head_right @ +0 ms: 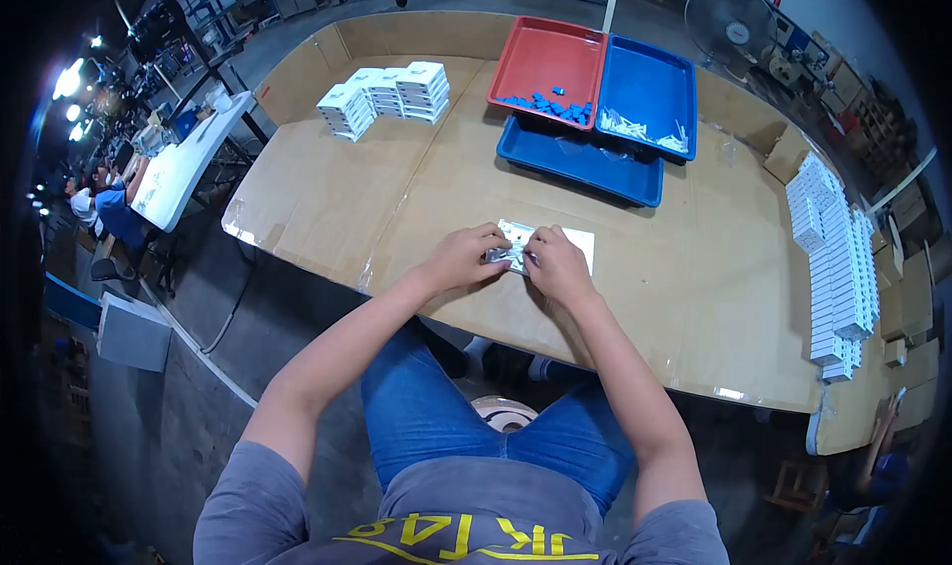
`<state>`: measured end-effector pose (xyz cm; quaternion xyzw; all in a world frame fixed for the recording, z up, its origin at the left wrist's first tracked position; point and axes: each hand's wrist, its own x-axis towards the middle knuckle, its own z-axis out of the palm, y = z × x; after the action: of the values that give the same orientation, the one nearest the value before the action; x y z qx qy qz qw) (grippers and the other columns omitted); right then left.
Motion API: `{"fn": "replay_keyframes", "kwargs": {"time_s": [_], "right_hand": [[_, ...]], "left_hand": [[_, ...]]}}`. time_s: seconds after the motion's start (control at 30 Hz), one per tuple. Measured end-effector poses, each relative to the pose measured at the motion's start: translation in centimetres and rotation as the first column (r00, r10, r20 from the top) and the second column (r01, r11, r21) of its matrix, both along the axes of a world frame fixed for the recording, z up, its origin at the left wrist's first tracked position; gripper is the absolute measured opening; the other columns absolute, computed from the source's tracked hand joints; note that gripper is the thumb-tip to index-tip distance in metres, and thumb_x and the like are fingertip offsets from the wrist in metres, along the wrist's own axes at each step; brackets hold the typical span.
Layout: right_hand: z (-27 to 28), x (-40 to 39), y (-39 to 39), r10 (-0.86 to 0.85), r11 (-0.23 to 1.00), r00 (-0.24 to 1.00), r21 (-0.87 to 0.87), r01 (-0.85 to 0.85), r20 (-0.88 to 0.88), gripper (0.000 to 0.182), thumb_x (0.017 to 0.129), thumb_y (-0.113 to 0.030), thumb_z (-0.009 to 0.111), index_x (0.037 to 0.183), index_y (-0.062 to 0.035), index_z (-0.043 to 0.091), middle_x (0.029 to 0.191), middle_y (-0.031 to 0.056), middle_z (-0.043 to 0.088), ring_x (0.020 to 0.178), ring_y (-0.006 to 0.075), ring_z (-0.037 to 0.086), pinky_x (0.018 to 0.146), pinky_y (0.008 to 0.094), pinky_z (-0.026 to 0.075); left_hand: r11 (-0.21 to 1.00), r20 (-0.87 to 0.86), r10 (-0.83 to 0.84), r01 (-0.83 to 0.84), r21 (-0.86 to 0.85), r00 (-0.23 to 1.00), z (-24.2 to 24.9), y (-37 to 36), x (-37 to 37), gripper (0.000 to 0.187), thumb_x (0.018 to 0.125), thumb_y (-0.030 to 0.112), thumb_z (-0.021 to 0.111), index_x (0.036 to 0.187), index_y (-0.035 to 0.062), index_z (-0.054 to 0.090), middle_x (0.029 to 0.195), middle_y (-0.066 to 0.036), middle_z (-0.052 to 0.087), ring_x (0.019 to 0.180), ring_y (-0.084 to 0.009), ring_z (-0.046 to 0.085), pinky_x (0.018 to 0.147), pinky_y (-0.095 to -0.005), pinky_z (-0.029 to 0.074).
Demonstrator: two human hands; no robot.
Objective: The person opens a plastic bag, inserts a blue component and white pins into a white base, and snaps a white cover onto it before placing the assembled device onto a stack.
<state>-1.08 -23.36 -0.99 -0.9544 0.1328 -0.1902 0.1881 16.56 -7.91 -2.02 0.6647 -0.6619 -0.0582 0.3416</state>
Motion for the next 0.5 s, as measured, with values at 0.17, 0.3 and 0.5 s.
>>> {"fn": "replay_keyframes", "kwargs": {"time_s": [0.17, 0.3, 0.5], "right_hand": [[0.9, 0.1, 0.1, -0.007, 1.0, 0.993, -0.001, 0.007, -0.116, 0.012, 0.087, -0.017, 0.073, 0.094, -0.0077, 0.078, 0.101, 0.0107, 0.069, 0.099, 0.0314, 0.069, 0.084, 0.0443, 0.058], [1.3, 0.1, 0.6, -0.081, 0.995, 0.988, 0.054, 0.089, -0.13, 0.013, 0.088, -0.017, 0.072, 0.094, -0.0081, 0.078, 0.099, 0.011, 0.07, 0.095, 0.0317, 0.071, 0.083, 0.0453, 0.058], [1.8, 0.5, 0.5, -0.061, 0.998, 0.979, -0.035, 0.056, -0.193, 0.014, 0.088, -0.016, 0.07, 0.094, -0.0073, 0.078, 0.099, 0.0121, 0.071, 0.092, 0.0321, 0.072, 0.082, 0.0461, 0.058]], "left_hand": [[1.0, 0.005, -0.004, 0.004, -0.021, 1.0, 0.0, 0.7, -0.2, 0.034, 0.09, 0.026, 0.078, 0.115, 0.0044, 0.071, 0.111, -0.012, 0.069, 0.096, -0.0318, 0.07, 0.085, -0.0429, 0.055], [0.993, 0.033, -0.009, 0.013, -0.117, 0.999, -0.9, 0.9, -0.6, 0.034, 0.09, 0.025, 0.078, 0.116, 0.0054, 0.069, 0.114, -0.012, 0.068, 0.105, -0.0331, 0.066, 0.092, -0.0442, 0.052], [0.984, 0.088, 0.023, -0.008, -0.176, 0.996, -1.6, 0.9, -0.8, 0.03, 0.09, 0.023, 0.078, 0.113, 0.0047, 0.07, 0.114, -0.011, 0.069, 0.1, -0.0311, 0.065, 0.089, -0.0424, 0.052]]}}
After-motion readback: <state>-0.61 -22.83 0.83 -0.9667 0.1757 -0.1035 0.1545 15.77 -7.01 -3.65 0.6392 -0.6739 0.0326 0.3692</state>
